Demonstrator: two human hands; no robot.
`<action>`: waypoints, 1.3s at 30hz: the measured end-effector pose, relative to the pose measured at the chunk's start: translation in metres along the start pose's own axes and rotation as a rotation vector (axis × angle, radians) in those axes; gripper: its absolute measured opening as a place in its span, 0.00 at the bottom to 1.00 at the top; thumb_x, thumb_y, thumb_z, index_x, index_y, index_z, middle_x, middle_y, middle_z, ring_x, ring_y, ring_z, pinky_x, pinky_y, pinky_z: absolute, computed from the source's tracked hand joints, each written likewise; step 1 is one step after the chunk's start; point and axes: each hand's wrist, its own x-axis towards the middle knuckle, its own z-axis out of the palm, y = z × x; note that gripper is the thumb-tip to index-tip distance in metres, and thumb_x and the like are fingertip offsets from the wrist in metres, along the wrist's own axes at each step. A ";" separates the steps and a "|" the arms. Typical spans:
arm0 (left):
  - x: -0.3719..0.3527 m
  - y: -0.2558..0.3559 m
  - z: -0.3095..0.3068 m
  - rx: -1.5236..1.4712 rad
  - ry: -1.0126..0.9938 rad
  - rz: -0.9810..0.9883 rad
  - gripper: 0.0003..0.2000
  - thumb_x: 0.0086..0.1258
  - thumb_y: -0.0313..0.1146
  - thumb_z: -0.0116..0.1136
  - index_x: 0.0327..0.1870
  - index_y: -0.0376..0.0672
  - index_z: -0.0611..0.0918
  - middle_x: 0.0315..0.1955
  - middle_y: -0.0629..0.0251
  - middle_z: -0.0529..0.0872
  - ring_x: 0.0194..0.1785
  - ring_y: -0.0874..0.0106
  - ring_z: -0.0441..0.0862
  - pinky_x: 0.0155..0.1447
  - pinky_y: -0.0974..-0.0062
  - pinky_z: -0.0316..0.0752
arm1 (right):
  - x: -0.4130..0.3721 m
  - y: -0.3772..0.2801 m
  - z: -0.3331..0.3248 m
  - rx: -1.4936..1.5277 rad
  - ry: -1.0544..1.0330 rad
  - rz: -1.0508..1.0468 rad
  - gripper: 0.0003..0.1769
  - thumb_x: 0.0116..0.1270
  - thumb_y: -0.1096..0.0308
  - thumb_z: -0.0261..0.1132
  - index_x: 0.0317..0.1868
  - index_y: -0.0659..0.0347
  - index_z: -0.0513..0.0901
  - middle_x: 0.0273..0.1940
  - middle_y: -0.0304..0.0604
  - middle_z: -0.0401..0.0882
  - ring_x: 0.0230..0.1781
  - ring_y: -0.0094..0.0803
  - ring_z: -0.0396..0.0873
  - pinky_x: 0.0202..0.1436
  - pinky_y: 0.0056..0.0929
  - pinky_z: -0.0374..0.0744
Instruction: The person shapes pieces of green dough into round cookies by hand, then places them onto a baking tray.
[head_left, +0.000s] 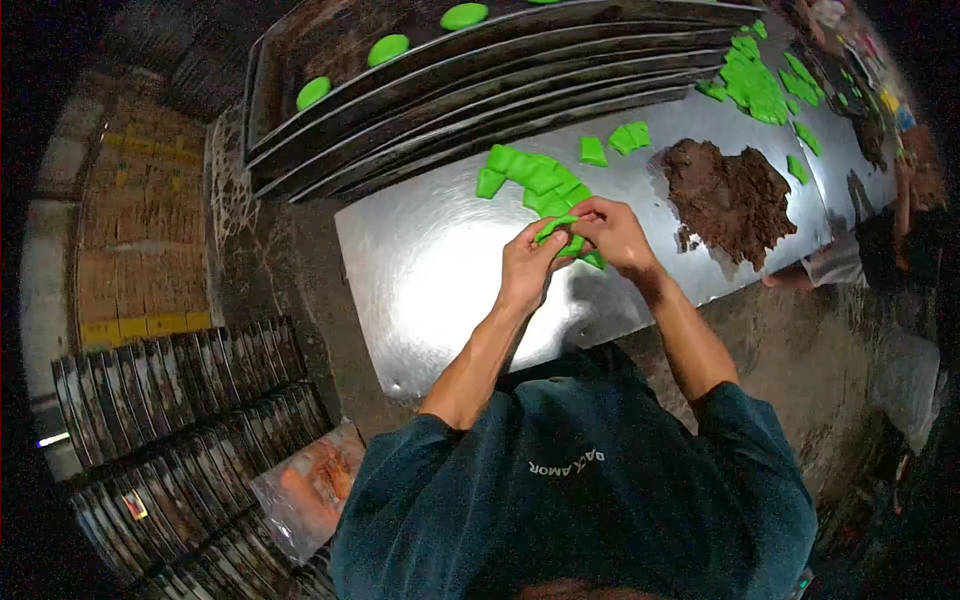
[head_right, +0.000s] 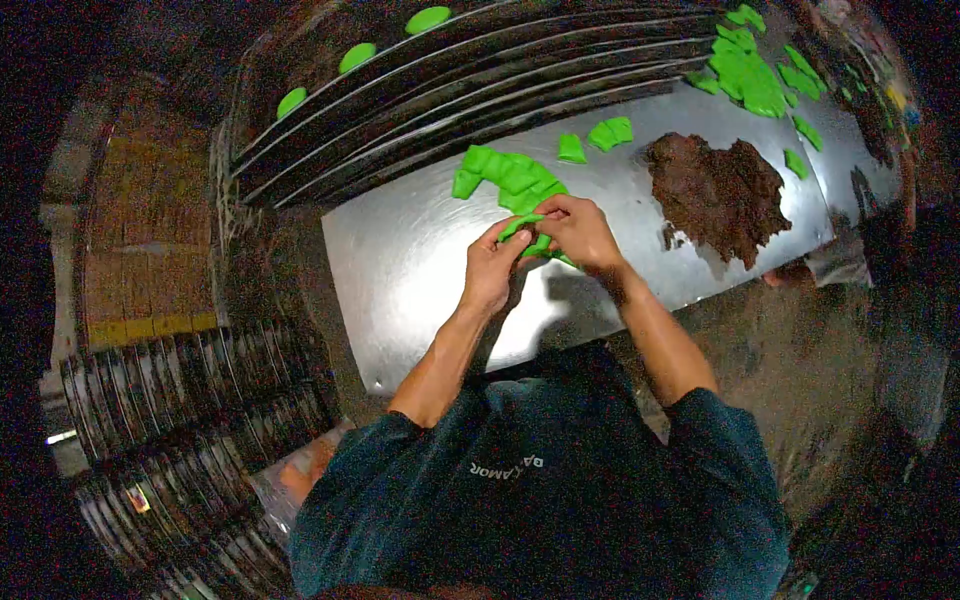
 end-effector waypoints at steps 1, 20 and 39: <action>-0.003 0.005 -0.002 0.031 0.030 0.020 0.14 0.67 0.25 0.57 0.52 0.32 0.76 0.38 0.60 0.83 0.37 0.74 0.82 0.43 0.77 0.82 | -0.014 -0.008 0.014 -0.239 0.215 -0.303 0.11 0.60 0.74 0.61 0.43 0.68 0.80 0.33 0.43 0.78 0.31 0.29 0.78 0.35 0.27 0.76; -0.063 0.089 0.025 0.213 0.082 0.484 0.19 0.75 0.40 0.43 0.35 0.32 0.80 0.27 0.59 0.82 0.28 0.74 0.78 0.33 0.80 0.72 | -0.060 -0.104 0.054 -0.508 0.153 -0.916 0.13 0.56 0.70 0.64 0.43 0.60 0.77 0.36 0.48 0.75 0.34 0.44 0.77 0.35 0.37 0.76; -0.038 0.045 0.014 0.214 0.463 0.127 0.27 0.77 0.49 0.35 0.34 0.31 0.80 0.21 0.63 0.78 0.20 0.77 0.71 0.25 0.80 0.69 | -0.033 -0.052 0.050 -0.820 -0.117 -0.904 0.19 0.53 0.80 0.62 0.48 0.66 0.75 0.44 0.48 0.74 0.46 0.38 0.77 0.48 0.32 0.78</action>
